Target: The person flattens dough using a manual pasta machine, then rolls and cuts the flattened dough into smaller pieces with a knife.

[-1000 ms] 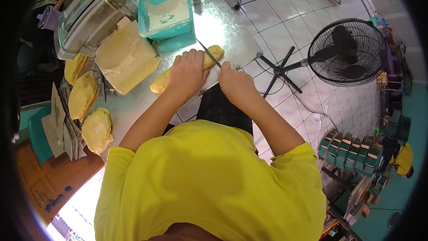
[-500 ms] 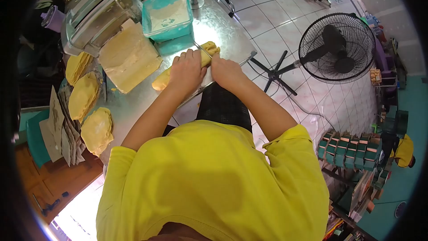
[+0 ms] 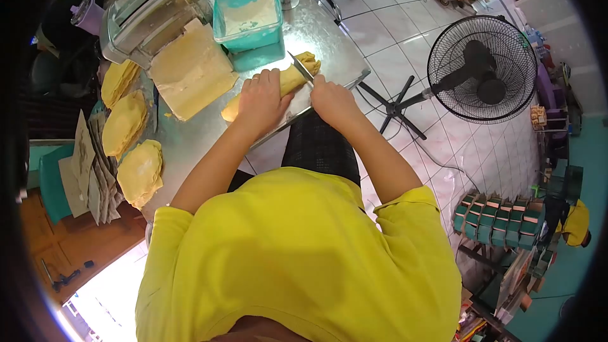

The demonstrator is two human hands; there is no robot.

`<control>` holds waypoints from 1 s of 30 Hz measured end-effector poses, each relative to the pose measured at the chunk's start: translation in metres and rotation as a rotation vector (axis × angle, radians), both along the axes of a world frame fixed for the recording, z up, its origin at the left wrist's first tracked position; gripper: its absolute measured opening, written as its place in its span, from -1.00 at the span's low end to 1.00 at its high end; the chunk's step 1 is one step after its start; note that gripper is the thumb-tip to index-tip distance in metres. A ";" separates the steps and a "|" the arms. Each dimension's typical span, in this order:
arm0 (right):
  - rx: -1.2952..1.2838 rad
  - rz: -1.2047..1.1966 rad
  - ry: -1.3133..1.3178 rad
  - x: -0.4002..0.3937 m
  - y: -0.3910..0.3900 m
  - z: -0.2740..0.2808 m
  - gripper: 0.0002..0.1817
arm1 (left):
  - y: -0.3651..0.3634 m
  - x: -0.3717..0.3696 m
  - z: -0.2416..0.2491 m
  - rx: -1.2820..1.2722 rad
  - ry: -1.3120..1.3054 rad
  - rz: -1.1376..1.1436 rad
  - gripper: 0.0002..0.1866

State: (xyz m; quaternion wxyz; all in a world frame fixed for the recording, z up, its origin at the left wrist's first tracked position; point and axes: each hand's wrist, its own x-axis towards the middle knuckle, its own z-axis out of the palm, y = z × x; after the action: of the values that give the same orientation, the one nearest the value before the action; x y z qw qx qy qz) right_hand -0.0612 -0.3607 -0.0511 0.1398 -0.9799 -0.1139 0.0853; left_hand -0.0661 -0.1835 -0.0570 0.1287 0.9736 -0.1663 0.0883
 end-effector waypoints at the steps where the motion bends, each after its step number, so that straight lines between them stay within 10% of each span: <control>1: 0.014 -0.013 -0.017 -0.004 0.001 0.007 -0.78 | -0.001 0.001 -0.002 -0.003 -0.001 -0.007 -0.60; 30: -0.006 0.122 -0.009 -0.004 0.025 -0.001 -0.87 | 0.016 -0.010 -0.005 -0.068 -0.009 0.016 -0.56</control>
State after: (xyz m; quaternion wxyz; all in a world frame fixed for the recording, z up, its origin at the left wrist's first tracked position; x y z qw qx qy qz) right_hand -0.0651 -0.3356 -0.0520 0.1309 -0.9720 -0.1736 0.0896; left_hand -0.0761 -0.1678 -0.0621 0.1604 0.9696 -0.1560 0.0992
